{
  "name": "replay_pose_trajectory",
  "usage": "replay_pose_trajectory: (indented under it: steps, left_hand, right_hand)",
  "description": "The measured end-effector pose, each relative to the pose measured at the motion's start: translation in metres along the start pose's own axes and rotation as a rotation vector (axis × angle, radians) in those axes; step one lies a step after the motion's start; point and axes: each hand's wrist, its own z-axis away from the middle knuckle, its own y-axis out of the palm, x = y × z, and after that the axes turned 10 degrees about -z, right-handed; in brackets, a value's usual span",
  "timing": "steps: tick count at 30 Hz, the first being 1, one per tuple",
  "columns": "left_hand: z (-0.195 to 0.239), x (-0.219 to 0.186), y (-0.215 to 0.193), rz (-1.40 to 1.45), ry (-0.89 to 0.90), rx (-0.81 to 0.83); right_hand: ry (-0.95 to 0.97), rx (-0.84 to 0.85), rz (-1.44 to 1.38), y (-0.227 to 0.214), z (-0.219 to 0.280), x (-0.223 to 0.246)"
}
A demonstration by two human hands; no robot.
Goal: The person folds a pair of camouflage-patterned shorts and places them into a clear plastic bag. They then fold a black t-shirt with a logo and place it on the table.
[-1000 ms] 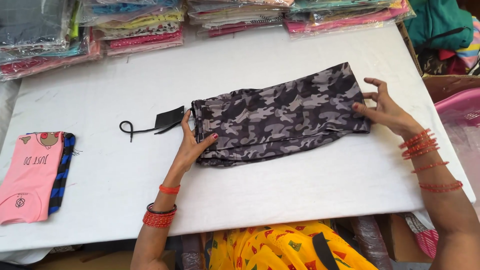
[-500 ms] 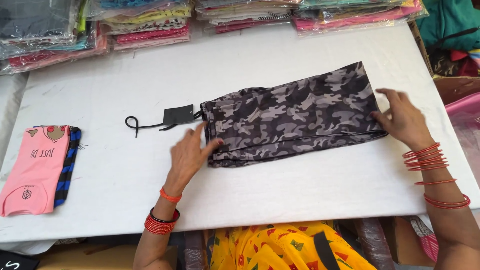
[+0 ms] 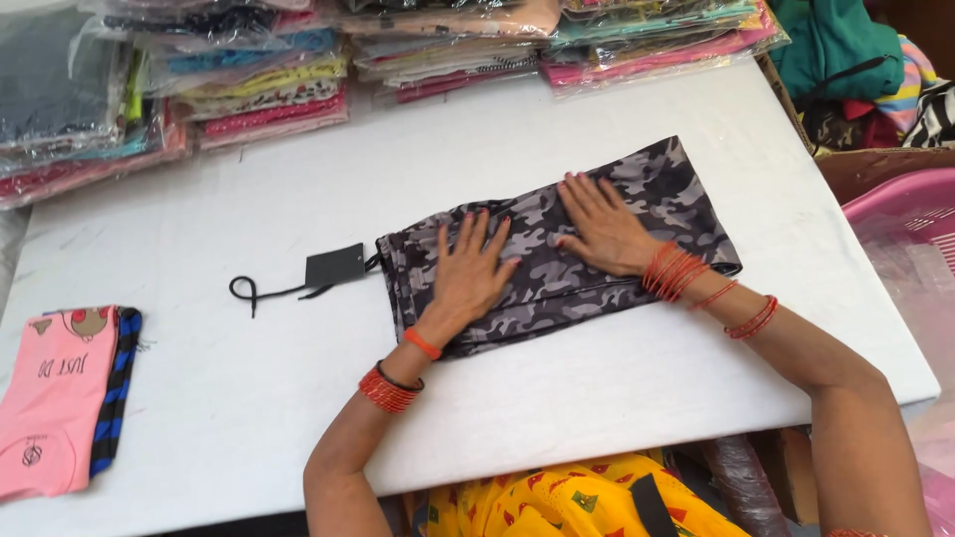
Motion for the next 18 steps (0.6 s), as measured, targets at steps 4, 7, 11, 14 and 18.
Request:
replay_pose_trajectory:
  steps: [4, 7, 11, 14, 18]
  left_hand:
    - [0.006, 0.056, 0.003, -0.183, -0.189, 0.117]
    - [0.021, 0.084, 0.014, -0.001, -0.314, 0.034]
    - [0.031, 0.084, 0.017, 0.125, -0.379, -0.056]
    - [0.035, 0.076, 0.006, 0.093, -0.415, -0.108]
    - [0.037, 0.062, 0.007, -0.371, -0.292, -0.304]
  right_hand:
    - [0.290, 0.002, 0.150, -0.026, 0.000, -0.057]
    - [0.394, -0.080, 0.050, -0.030, 0.023, -0.094]
    - [0.467, -0.160, -0.046, -0.027, 0.040, -0.101]
    - [0.492, -0.230, -0.019, -0.028, 0.045, -0.093]
    - [0.368, -0.342, 0.261, -0.032, 0.062, -0.052]
